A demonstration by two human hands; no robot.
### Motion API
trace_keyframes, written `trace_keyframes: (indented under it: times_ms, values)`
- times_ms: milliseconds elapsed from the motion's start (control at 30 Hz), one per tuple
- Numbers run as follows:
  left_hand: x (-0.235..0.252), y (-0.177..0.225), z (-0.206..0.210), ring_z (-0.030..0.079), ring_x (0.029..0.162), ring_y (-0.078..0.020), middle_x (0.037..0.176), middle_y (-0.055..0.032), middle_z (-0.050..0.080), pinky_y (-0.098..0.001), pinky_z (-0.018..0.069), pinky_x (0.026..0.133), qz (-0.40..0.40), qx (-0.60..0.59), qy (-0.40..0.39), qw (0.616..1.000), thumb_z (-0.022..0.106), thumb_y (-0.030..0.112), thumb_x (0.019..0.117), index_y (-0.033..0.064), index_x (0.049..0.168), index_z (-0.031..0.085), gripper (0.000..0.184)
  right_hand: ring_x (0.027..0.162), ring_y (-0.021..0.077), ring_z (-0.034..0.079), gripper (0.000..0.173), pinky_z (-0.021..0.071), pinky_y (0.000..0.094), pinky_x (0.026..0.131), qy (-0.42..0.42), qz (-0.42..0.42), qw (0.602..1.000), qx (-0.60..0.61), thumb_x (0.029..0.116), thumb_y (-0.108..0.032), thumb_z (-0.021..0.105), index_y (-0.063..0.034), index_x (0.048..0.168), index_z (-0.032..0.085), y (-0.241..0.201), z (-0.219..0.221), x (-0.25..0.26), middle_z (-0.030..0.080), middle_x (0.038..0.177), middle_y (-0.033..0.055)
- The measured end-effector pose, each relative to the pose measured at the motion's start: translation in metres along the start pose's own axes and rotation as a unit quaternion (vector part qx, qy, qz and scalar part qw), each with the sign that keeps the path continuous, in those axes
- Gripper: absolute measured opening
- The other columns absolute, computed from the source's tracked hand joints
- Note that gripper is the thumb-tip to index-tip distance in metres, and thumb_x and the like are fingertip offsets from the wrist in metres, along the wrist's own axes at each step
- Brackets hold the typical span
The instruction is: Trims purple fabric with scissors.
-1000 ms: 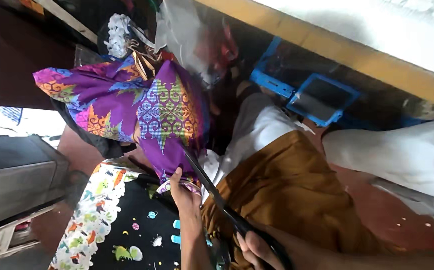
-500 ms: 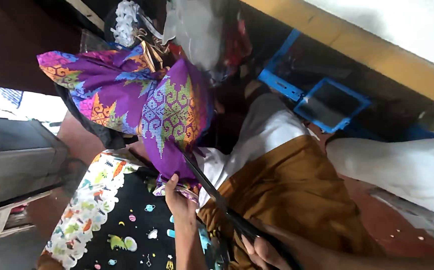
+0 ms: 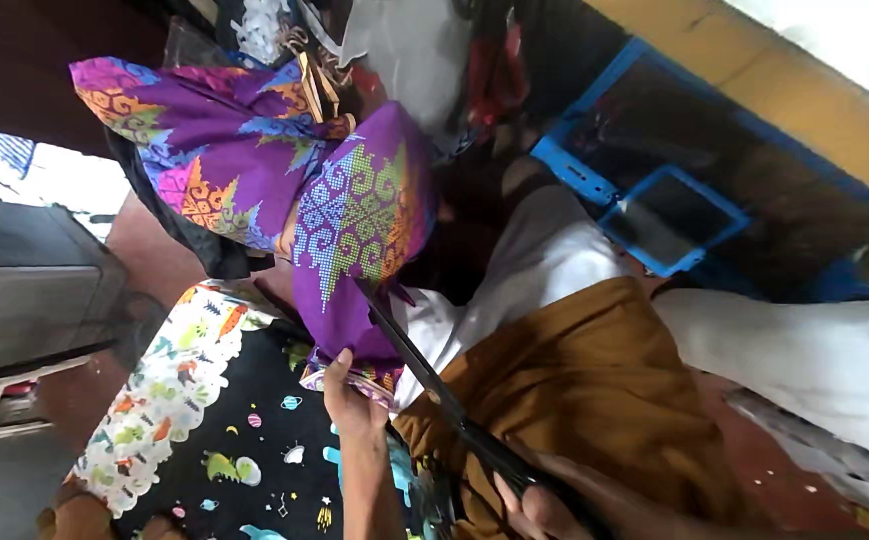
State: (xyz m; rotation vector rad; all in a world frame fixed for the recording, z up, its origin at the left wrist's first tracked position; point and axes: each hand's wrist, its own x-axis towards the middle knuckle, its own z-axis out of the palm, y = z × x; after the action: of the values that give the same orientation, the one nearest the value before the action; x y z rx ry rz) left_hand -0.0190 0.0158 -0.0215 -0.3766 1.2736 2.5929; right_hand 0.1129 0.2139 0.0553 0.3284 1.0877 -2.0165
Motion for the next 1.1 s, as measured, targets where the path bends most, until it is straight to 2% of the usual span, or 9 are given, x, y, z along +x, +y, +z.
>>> trace_keyframes:
  times_ms: [167,233,333,467,600,733,900,1000,1100]
  values:
    - [-0.002,0.019,-0.008,0.075,0.083,-0.01,0.088,-0.0028,0.077,-0.03,0.0631,0.074,0.018,0.048,0.042,0.998,0.076,0.023,0.0829,0.0142,0.093,0.074,0.014,0.065,0.0005,0.058,0.06,0.0531,0.0206,0.06,-0.018,-0.008,0.999,-0.046,0.0957,-0.065,0.053,-0.0078,0.113,0.056,0.0,-0.017,-0.005,0.056,0.079,-0.0058]
    - [-0.004,0.026,-0.01,0.075,0.079,-0.0106,0.084,-0.0034,0.076,-0.0309,0.0635,0.071,0.028,0.082,0.087,0.992,0.073,0.019,0.0835,0.0119,0.093,0.07,0.013,0.064,0.0013,0.058,0.062,0.0519,0.0202,0.059,-0.035,0.026,0.996,-0.071,0.0935,-0.068,0.054,-0.0091,0.112,0.055,-0.008,-0.027,-0.003,0.055,0.079,-0.0058]
    - [-0.006,0.036,-0.016,0.074,0.077,-0.0111,0.083,-0.0035,0.075,-0.0319,0.0636,0.071,0.024,0.118,0.138,0.983,0.065,0.015,0.0866,0.0072,0.1,0.063,0.016,0.064,0.0036,0.056,0.065,0.0501,0.0217,0.059,-0.042,0.072,0.989,-0.119,0.092,-0.07,0.054,-0.0084,0.111,0.055,-0.028,-0.037,0.003,0.055,0.08,-0.0048]
    - [-0.005,0.042,-0.025,0.074,0.079,-0.0113,0.086,-0.003,0.074,-0.032,0.0638,0.073,0.022,0.14,0.175,0.974,0.063,0.014,0.0877,0.0037,0.108,0.058,0.024,0.062,-0.0004,0.058,0.069,0.0516,0.0189,0.056,-0.052,0.052,0.98,-0.186,0.0874,-0.075,0.055,-0.0091,0.109,0.057,-0.033,-0.053,0.013,0.057,0.077,-0.0073]
    - [-0.003,0.051,-0.027,0.073,0.079,-0.0115,0.087,-0.0026,0.074,-0.0323,0.0635,0.074,0.036,0.175,0.223,0.958,0.055,0.009,0.0953,0.002,0.113,0.055,0.019,0.06,-0.0015,0.055,0.07,0.0493,0.0181,0.054,-0.064,0.06,0.964,-0.251,0.0835,-0.077,0.058,-0.0102,0.105,0.059,-0.042,-0.071,0.024,0.056,0.075,-0.0079]
    - [0.001,0.062,-0.03,0.073,0.078,-0.01,0.085,-0.0007,0.074,-0.0305,0.0633,0.074,0.037,0.208,0.26,0.942,0.054,0.005,0.0992,0.0029,0.111,0.058,0.013,0.061,-0.0008,0.056,0.076,0.0491,0.0195,0.055,-0.086,0.071,0.937,-0.332,0.0798,-0.081,0.057,-0.0101,0.105,0.061,-0.062,-0.09,0.04,0.059,0.076,-0.007]
    - [0.005,0.067,-0.044,0.072,0.08,-0.0085,0.087,0.0009,0.074,-0.0297,0.0626,0.076,0.045,0.22,0.246,0.943,0.057,0.005,0.098,0.0055,0.112,0.06,0.014,0.061,-0.0015,0.055,0.086,0.0477,0.0191,0.054,-0.117,0.082,0.901,-0.409,0.0715,-0.09,0.055,-0.0124,0.108,0.063,-0.095,-0.108,0.071,0.059,0.075,-0.0078]
    - [0.005,0.067,-0.048,0.073,0.079,-0.0092,0.087,0.0004,0.075,-0.0295,0.0633,0.075,0.049,0.216,0.24,0.945,0.06,0.007,0.0969,0.006,0.111,0.061,0.014,0.058,-0.0037,0.051,0.084,0.0447,0.0167,0.051,-0.122,0.105,0.877,-0.453,0.0664,-0.092,0.058,-0.0164,0.103,0.063,-0.119,-0.111,0.09,0.056,0.072,-0.0109]
    - [0.003,0.067,-0.05,0.073,0.08,-0.0079,0.086,0.0027,0.075,-0.029,0.0632,0.076,0.058,0.214,0.238,0.946,0.064,0.009,0.0939,0.0077,0.11,0.062,0.016,0.06,-0.0013,0.052,0.086,0.0451,0.0205,0.053,-0.143,0.113,0.837,-0.517,0.0677,-0.092,0.058,-0.0137,0.103,0.063,-0.146,-0.109,0.11,0.056,0.072,-0.009]
